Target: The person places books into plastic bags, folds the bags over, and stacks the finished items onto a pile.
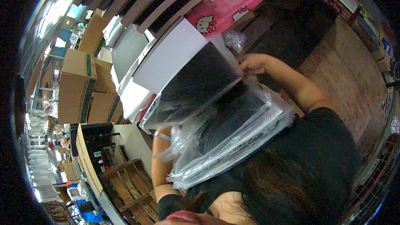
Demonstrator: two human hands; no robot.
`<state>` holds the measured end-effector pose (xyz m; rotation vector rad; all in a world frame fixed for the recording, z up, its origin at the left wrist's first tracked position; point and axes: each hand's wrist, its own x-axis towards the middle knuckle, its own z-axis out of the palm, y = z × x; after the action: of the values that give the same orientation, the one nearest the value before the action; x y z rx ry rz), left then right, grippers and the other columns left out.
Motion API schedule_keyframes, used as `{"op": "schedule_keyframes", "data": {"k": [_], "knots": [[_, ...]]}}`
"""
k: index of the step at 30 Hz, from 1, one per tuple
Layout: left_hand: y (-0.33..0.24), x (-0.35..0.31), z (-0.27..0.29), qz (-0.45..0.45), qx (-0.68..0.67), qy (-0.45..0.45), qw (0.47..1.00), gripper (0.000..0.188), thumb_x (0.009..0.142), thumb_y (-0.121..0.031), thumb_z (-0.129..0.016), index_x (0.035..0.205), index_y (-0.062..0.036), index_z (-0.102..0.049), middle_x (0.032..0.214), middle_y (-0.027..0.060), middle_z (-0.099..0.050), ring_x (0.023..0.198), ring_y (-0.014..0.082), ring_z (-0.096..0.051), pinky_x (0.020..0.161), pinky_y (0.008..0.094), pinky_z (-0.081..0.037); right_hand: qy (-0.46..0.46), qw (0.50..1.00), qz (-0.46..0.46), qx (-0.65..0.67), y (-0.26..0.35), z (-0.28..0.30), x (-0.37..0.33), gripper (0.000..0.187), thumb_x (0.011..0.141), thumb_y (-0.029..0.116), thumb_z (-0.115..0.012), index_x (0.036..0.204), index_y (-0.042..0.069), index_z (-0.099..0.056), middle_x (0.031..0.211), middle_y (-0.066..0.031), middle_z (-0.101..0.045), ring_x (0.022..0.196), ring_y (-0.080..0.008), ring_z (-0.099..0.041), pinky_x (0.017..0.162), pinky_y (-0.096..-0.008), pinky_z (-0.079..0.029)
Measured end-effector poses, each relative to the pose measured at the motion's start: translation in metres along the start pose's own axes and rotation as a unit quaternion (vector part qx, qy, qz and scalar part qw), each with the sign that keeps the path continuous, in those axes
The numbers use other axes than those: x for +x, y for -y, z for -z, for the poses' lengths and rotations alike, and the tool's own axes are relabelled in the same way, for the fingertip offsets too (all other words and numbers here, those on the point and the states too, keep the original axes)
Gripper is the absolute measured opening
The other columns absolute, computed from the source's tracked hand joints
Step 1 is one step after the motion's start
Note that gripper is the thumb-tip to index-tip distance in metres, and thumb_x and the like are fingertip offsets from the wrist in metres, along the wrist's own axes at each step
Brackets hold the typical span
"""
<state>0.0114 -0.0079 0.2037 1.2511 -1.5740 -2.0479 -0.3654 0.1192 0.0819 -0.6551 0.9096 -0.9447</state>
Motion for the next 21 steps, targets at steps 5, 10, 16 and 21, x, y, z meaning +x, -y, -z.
{"op": "schedule_keyframes", "data": {"k": [5,10,16,21], "knots": [[0.128,0.058,0.035,0.075,0.069,-0.070,0.992,0.022,0.079,-0.022,-0.063,0.091,-0.0050,-0.059,0.085,0.0046,-0.059,0.075,0.0175,-0.058,0.066,0.0335,-0.047,-0.133,0.972,-0.174,-0.090,-0.111,0.105,0.028,0.047,0.074,0.015,-0.064,0.118,0.003,-0.053,0.099,-0.0066,-0.062,0.076,-0.0178,-0.059,0.072,-0.0326,-0.050],[0.208,0.034,0.124,0.113,0.010,-0.222,0.968,0.027,0.080,-0.029,-0.064,0.092,-0.0061,-0.058,0.089,0.0055,-0.058,0.078,0.0204,-0.057,0.068,0.0374,-0.047,-0.059,0.892,-0.009,-0.448,0.023,0.008,0.010,0.033,0.080,0.031,-0.063,0.098,0.004,-0.062,0.082,-0.0090,-0.064,0.084,-0.0216,-0.061,0.073,-0.0350,-0.047],[0.054,-0.054,0.113,-0.172,-0.091,-0.325,0.925,0.040,0.079,-0.026,-0.069,0.110,-0.0049,-0.052,0.085,0.0000,-0.053,0.076,0.0130,-0.054,0.066,0.0329,-0.047,0.284,0.866,0.018,-0.411,0.018,-0.068,-0.007,0.048,0.088,0.036,-0.055,0.121,0.001,-0.052,0.110,-0.0144,-0.059,0.106,-0.0246,-0.054,0.089,-0.0373,-0.042],[-0.047,-0.086,0.010,-0.293,0.081,-0.182,0.935,0.044,0.065,-0.003,-0.069,0.107,-0.0021,-0.055,0.091,0.0002,-0.052,0.086,0.0120,-0.050,0.081,0.0233,-0.038,0.136,0.771,0.102,-0.614,0.041,-0.116,0.049,0.058,0.084,0.042,-0.058,0.126,0.003,-0.049,0.120,-0.0176,-0.055,0.114,-0.0305,-0.049,0.093,-0.0381,-0.040]]}}
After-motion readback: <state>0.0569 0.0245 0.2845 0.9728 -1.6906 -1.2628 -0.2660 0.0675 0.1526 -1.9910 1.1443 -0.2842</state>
